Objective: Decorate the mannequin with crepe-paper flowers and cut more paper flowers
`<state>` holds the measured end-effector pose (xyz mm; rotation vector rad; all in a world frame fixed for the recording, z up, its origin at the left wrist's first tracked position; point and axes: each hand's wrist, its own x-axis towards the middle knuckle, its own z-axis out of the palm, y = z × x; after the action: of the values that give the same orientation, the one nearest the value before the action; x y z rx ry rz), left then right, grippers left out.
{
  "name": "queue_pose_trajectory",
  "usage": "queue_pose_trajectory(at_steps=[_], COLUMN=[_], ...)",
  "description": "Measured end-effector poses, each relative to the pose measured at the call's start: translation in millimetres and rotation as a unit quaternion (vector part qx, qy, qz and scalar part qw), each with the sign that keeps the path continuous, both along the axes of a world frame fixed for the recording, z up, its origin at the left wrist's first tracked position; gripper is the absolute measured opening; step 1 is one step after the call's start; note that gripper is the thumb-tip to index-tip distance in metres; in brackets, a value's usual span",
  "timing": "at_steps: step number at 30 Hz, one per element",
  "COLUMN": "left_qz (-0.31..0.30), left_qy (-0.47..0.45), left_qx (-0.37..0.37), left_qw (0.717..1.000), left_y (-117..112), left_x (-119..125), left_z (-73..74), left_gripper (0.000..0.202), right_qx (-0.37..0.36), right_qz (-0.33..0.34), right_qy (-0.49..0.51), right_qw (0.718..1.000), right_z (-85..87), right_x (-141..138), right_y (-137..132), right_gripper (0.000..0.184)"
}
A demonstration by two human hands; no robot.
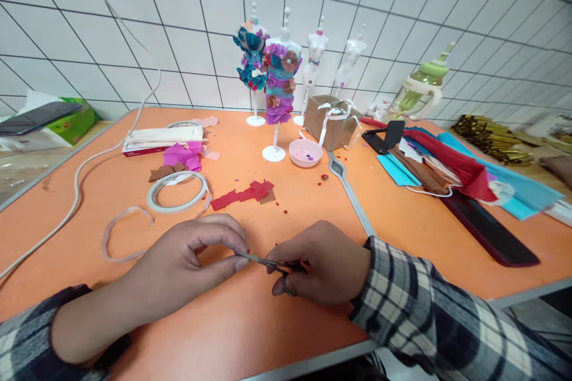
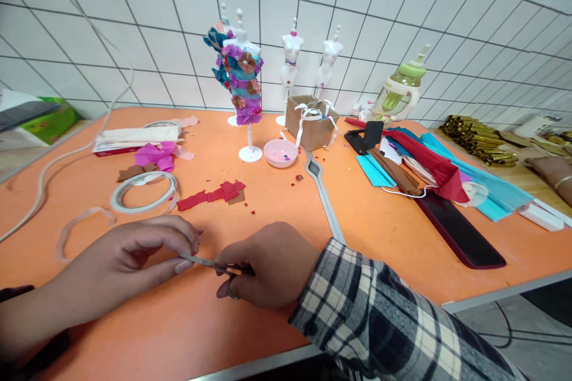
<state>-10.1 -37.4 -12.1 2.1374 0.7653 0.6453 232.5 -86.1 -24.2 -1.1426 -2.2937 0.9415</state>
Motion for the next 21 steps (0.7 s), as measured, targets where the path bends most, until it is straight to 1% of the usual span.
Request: queue_pose_trajectory(at_steps=[3,5,8,11,13,15,16,18,21], left_qz=[0.008,0.022,0.059,0.098,0.123,0.144,0.153,0.165,0.165], left_qy=[0.000,-0.001,-0.005,0.002,0.004,0.002,0.001,0.000,-0.008], left_qx=[-0.002,-0.017,-0.057,-0.110,-0.148,-0.178,-0.187,-0.196,-0.200], left_qw=[1.000,1.000,0.997,0.989,0.981,0.974,0.970,0.967,0.966], left_y=[1.6,4.0,8.8,11.9,12.0,11.1,10.5,9.8,9.4], left_x=[-1.3,-2.1,-2.5,-1.6,-0.9,-0.9,-1.3,-2.2,-2.9], left_z=[-2.0,-4.2,-7.0,-7.4,-6.8,-7.0,-7.5,-9.3,-11.1], left_gripper=[0.011,0.011,0.013,0.017,0.020,0.022,0.023,0.025,0.029], right_qx=[0.005,0.000,-0.027,-0.035,0.003,0.057,0.063,0.025,-0.069], right_qz=[-0.006,-0.034,-0.124,-0.219,-0.264,-0.256,-0.252,-0.253,-0.264], right_qy=[-0.015,-0.021,-0.005,-0.007,-0.041,-0.084,-0.102,-0.123,-0.103], right_qw=[1.000,0.999,0.992,0.975,0.964,0.961,0.960,0.959,0.956], right_z=[-1.4,-1.7,-2.1,-3.6,-5.5,-7.6,-8.6,-10.2,-11.8], right_x=[-1.5,-1.9,4.7,23.4,38.4,50.1,53.6,56.2,54.1], right_y=[0.6,2.8,12.9,30.2,41.3,49.2,51.7,54.1,54.2], right_gripper=[0.015,0.022,0.032,0.027,0.024,0.022,0.021,0.021,0.034])
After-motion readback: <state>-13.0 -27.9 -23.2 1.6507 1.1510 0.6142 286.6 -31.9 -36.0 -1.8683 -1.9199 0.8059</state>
